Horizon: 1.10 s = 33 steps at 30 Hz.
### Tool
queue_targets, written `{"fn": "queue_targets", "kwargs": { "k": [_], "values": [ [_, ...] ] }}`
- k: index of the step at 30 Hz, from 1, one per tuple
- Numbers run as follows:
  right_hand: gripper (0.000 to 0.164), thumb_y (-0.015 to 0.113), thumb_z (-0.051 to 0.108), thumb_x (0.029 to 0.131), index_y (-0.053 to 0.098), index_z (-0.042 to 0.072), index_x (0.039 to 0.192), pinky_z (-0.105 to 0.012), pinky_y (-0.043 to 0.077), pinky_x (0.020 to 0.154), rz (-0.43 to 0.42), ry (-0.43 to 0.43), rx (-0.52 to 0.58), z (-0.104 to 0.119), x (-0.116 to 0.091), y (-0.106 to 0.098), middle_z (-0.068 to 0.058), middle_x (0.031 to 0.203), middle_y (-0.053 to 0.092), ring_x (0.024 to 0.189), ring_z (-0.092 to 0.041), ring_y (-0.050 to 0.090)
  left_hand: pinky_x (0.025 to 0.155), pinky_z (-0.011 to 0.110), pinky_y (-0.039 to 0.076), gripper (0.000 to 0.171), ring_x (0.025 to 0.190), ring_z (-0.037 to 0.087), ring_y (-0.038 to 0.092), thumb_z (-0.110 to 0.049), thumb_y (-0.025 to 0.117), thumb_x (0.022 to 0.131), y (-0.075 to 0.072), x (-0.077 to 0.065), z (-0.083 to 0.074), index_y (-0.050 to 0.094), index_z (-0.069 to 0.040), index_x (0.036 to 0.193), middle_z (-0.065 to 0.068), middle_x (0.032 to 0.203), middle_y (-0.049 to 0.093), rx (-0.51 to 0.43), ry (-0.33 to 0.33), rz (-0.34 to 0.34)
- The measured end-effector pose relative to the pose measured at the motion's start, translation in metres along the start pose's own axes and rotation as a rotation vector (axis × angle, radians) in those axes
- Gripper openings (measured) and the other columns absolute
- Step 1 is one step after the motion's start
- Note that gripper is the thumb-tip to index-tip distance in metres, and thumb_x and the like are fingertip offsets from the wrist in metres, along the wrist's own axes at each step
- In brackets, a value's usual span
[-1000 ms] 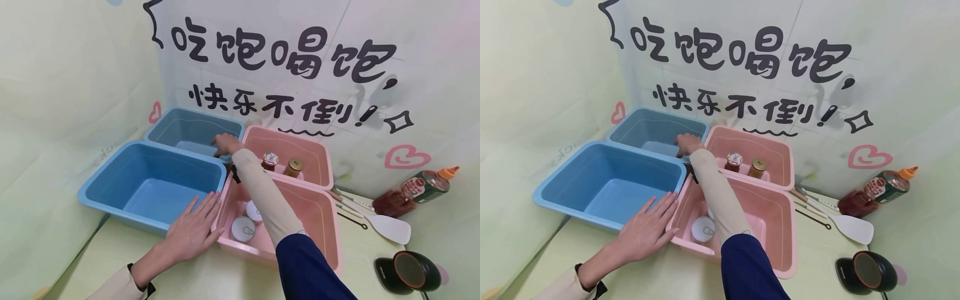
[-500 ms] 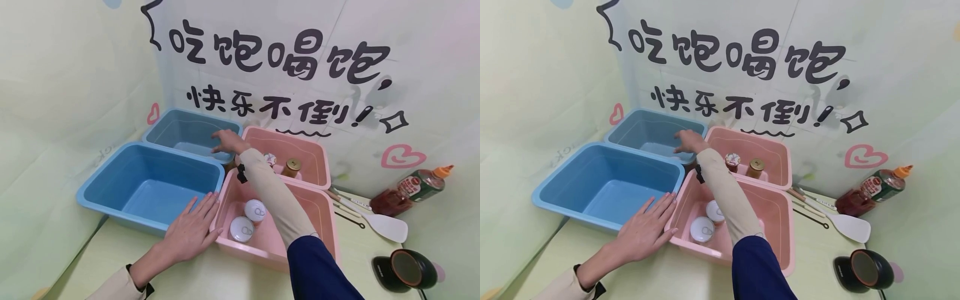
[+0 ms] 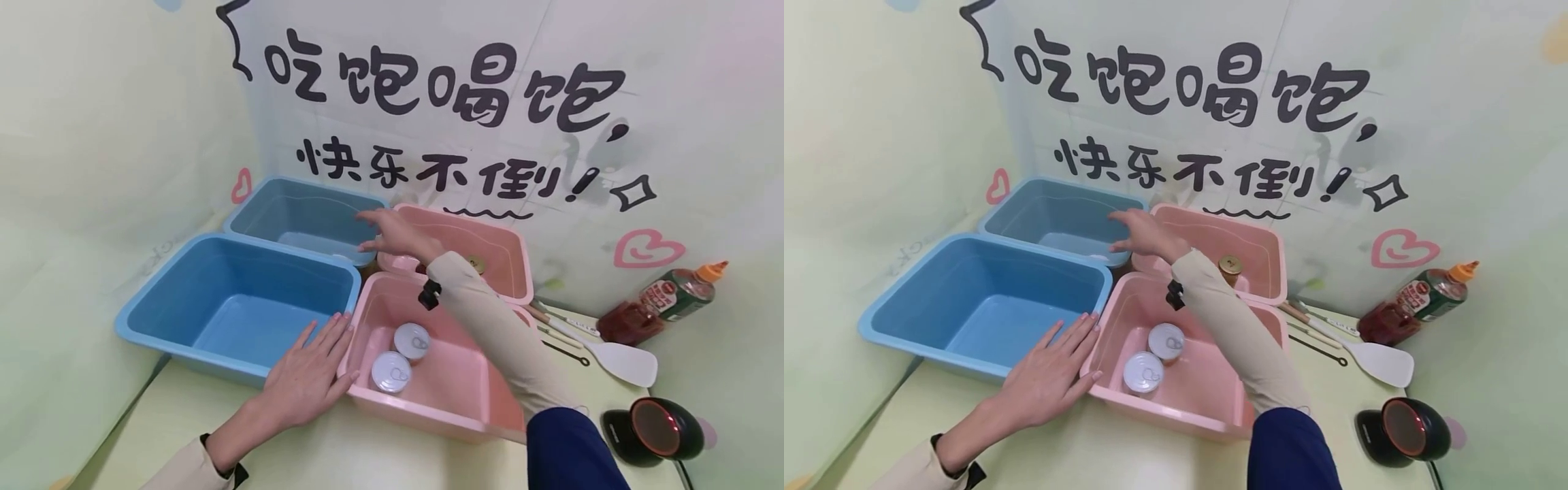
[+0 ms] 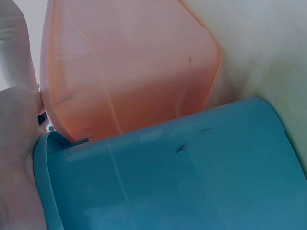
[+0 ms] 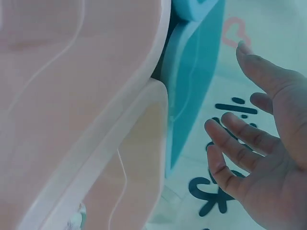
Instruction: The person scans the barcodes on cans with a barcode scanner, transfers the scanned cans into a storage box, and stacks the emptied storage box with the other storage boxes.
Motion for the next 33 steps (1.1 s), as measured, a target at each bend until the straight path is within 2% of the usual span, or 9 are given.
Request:
{"fn": "queue_targets", "kwargs": {
  "k": [5,9,11,16,18,20,24,29,33],
  "values": [
    [0.068,0.077,0.029,0.088,0.049,0.008,0.147,-0.037,0.055,0.085,-0.004,-0.063,-0.005,0.009,-0.026,-0.007,-0.015,0.126,0.063,0.103,-0.030,0.065,0.123,0.053,0.022,0.071,0.154,0.026,0.023,-0.053,0.045,0.100,-0.002,0.000,0.002,0.037,-0.008,0.154,0.008,0.166,0.026,-0.007,-0.007,-0.007],
    [0.068,0.078,0.028,0.087,0.050,0.007,0.146,-0.039,0.055,0.090,-0.002,-0.114,-0.049,0.016,-0.051,-0.008,-0.014,0.128,0.064,0.107,-0.029,0.065,0.123,0.053,0.023,0.071,0.154,0.027,0.025,-0.054,0.045,0.100,-0.003,-0.001,0.001,0.039,-0.007,0.153,0.009,0.165,0.027,-0.005,-0.002,-0.012],
    [0.070,0.080,0.030,0.086,0.052,0.008,0.145,-0.038,0.052,0.098,-0.009,-0.136,-0.075,0.020,-0.063,-0.008,-0.012,0.135,0.062,0.117,-0.028,0.062,0.123,0.052,0.023,0.071,0.154,0.027,0.025,-0.054,0.045,0.100,-0.003,-0.001,0.001,0.039,-0.007,0.153,0.008,0.165,0.028,-0.005,-0.006,-0.012],
    [0.076,0.083,0.038,0.081,0.053,0.011,0.145,-0.040,0.052,0.100,0.013,-0.152,-0.079,0.027,-0.091,-0.004,-0.011,0.139,0.061,0.121,-0.026,0.060,0.124,0.052,0.021,0.072,0.154,0.026,0.024,-0.055,0.044,0.100,0.000,-0.004,0.002,0.038,-0.008,0.154,0.007,0.166,0.026,-0.007,-0.018,-0.007],
    [0.078,0.083,0.038,0.081,0.052,0.011,0.146,-0.039,0.054,0.097,0.033,-0.149,-0.079,0.028,-0.101,0.000,-0.011,0.141,0.059,0.120,-0.027,0.061,0.124,0.051,0.021,0.072,0.154,0.026,0.025,-0.055,0.045,0.100,0.000,-0.004,0.001,0.038,-0.007,0.154,0.008,0.166,0.026,-0.006,-0.021,-0.010],
    [0.079,0.084,0.039,0.080,0.051,0.013,0.147,-0.039,0.054,0.098,0.055,-0.135,-0.080,0.028,-0.110,0.005,-0.010,0.144,0.057,0.123,-0.026,0.060,0.123,0.051,0.022,0.072,0.154,0.026,0.025,-0.055,0.045,0.100,0.000,-0.005,0.001,0.039,-0.007,0.154,0.008,0.166,0.026,-0.004,-0.022,-0.014],
    [0.079,0.085,0.035,0.079,0.051,0.012,0.147,-0.039,0.055,0.094,0.099,-0.142,-0.067,0.023,-0.125,0.019,-0.012,0.141,0.057,0.116,-0.029,0.063,0.123,0.052,0.024,0.071,0.153,0.027,0.027,-0.054,0.045,0.100,-0.001,-0.004,0.000,0.040,-0.006,0.153,0.009,0.165,0.027,0.004,-0.013,-0.028],
    [0.077,0.085,0.028,0.079,0.051,0.011,0.146,-0.031,0.056,0.079,0.161,-0.152,-0.044,0.011,-0.140,0.042,-0.014,0.127,0.062,0.094,-0.027,0.065,0.122,0.053,0.025,0.071,0.153,0.028,0.027,-0.054,0.045,0.100,-0.002,-0.003,-0.001,0.040,-0.006,0.152,0.009,0.165,0.027,0.013,-0.006,-0.031],
    [0.071,0.086,0.030,0.077,0.057,0.013,0.139,-0.033,0.056,0.085,0.198,-0.152,-0.067,0.004,-0.149,0.062,-0.008,0.127,0.063,0.100,-0.025,0.064,0.122,0.053,0.025,0.071,0.153,0.028,0.026,-0.054,0.044,0.100,-0.003,-0.002,-0.002,0.040,-0.006,0.153,0.009,0.165,0.027,0.021,-0.002,-0.027]
  ]
}}
Point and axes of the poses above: each hand's wrist, its own x-axis towards the middle knuckle, its own y-axis out of the palm, z = x × y, the point moved 7 cm from there along x, towards the middle knuckle
